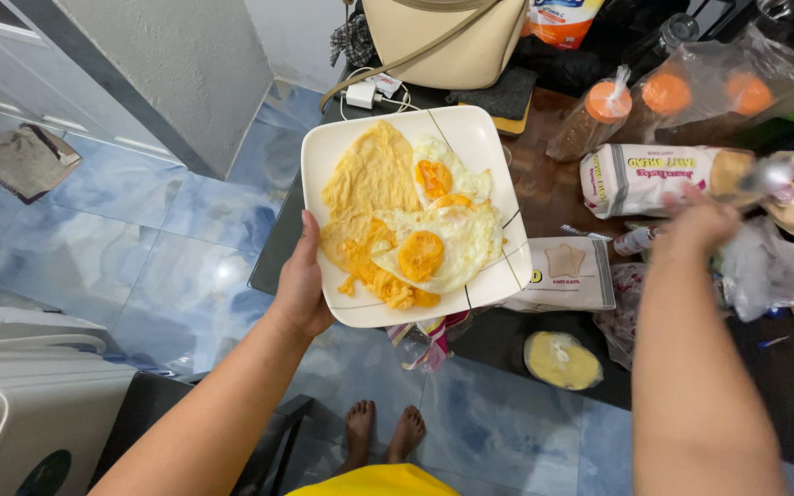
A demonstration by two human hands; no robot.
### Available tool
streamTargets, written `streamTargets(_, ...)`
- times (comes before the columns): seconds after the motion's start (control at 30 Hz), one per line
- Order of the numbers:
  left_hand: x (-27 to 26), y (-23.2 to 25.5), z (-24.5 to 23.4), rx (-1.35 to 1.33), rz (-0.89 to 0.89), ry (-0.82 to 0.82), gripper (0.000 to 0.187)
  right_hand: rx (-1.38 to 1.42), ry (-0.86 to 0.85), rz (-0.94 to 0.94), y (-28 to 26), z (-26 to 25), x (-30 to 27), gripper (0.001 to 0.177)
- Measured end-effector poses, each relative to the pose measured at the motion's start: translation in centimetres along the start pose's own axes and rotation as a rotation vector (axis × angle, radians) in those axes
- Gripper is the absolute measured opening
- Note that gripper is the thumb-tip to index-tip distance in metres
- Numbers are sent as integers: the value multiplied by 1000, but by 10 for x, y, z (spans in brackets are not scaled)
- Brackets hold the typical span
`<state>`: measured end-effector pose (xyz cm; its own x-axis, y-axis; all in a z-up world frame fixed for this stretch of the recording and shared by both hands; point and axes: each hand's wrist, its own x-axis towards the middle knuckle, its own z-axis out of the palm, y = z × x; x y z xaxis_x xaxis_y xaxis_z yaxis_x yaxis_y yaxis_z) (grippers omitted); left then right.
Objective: The person unties the plastic bag and removes slices of bread, placing them on a plate. The person then uses a spoon to transfer fried eggs and omelet pieces from a larger plate onto the bread slices to assemble a sandwich.
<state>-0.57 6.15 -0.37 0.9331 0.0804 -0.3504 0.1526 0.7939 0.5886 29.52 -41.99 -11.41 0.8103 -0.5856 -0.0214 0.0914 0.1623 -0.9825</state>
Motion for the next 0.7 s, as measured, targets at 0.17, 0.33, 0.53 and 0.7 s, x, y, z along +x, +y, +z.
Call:
streamTargets(0.17, 6, -7, 4, -40, 35, 22, 75, -65, -472, 310, -36, 52, -160, 29)
streamTargets(0.33, 12, -20, 11, -97, 56, -2, 76, 81, -438, 329, -63, 62, -287, 42)
streamTargets(0.53, 8, -47, 22, -169, -35, -86, 78, 199, -397, 140, -58, 83, -304, 32)
streamTargets(0.7, 11, -26, 16, 25, -56, -208, 98, 202, -439, 206, -63, 83, -268, 37)
